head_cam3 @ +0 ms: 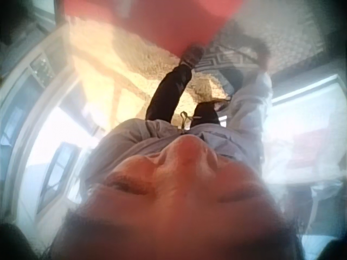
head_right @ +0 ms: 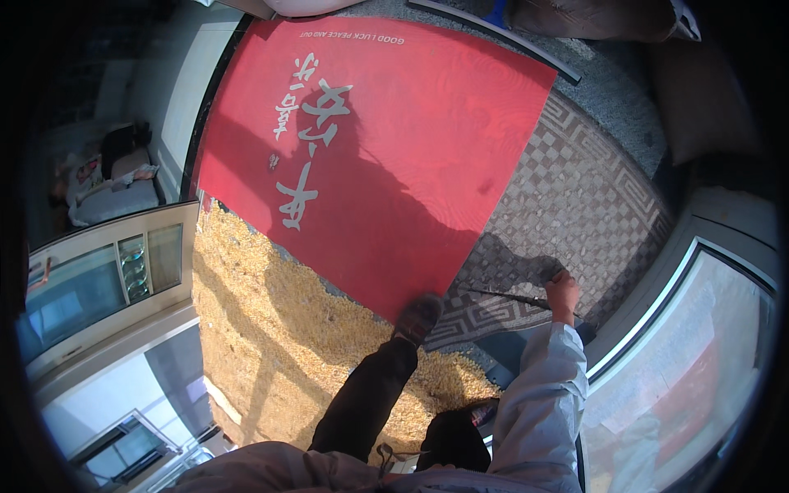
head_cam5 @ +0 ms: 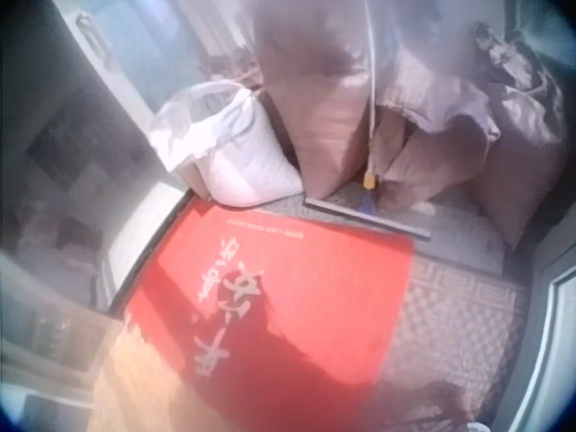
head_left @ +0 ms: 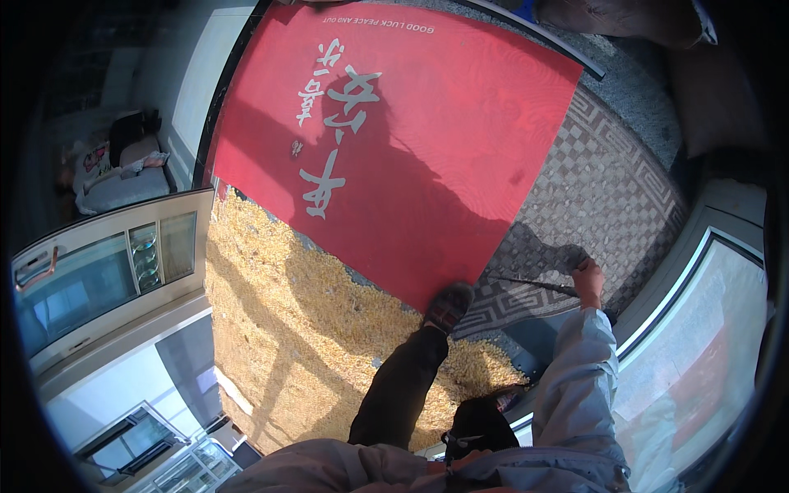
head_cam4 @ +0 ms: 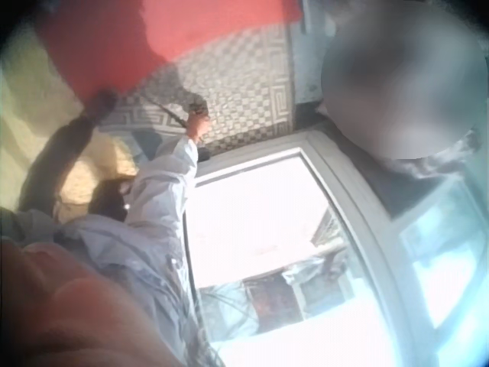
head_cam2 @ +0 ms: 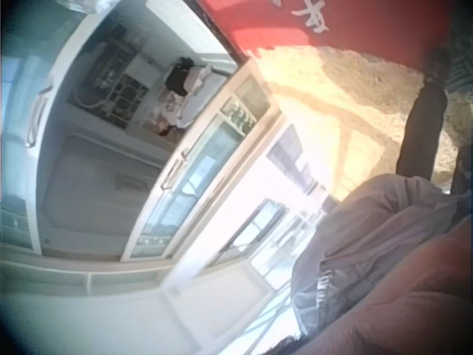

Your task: The person spreads corn kernels on a concrete surface outdoors, then moves indoors to spread kernels on a red mat inside a sunroom. The person uses both hands to distribute the kernels evenly across the surfaces.

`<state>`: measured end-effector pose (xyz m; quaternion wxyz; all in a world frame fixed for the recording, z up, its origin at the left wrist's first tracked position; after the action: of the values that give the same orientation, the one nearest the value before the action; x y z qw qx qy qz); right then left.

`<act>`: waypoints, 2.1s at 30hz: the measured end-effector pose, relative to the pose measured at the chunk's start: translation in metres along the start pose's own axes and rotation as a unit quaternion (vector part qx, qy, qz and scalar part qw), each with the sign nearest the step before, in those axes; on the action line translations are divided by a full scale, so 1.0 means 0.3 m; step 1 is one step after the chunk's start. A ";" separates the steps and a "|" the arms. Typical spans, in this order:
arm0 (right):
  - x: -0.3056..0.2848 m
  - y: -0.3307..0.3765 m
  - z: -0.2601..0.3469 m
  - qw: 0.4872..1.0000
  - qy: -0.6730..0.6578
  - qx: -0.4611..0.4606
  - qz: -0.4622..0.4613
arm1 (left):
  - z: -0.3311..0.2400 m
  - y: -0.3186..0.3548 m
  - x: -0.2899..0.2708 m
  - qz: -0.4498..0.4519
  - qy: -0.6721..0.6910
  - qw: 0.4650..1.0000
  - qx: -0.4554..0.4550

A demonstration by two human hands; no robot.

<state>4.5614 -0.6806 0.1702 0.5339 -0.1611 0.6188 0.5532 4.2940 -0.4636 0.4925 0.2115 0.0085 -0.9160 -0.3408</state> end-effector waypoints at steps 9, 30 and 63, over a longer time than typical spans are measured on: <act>-0.056 0.956 0.239 0.895 -0.125 -0.310 0.296 | 0.035 0.025 -0.202 -0.064 0.001 0.987 -0.150; -1.693 1.353 0.544 0.988 -0.104 -0.076 0.091 | -0.646 1.453 -0.568 -0.321 0.540 0.775 0.071; -2.499 1.745 0.109 0.754 -0.445 0.291 -0.386 | -2.588 0.618 -0.641 0.092 -0.219 0.971 0.036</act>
<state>4.4469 -0.7702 1.0735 0.9383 0.0409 0.3277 0.1027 4.7983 -0.7727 1.0621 0.0358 -0.1435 -0.9484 -0.2803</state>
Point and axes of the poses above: each hand's wrist, its own y-axis away from the middle knuckle, its own x-axis out of the palm, z = x × y, the point moved 5 cm from there along -y, towards the middle knuckle, and after that the axes turned 7 degrees about y, right-handed, at the moved point
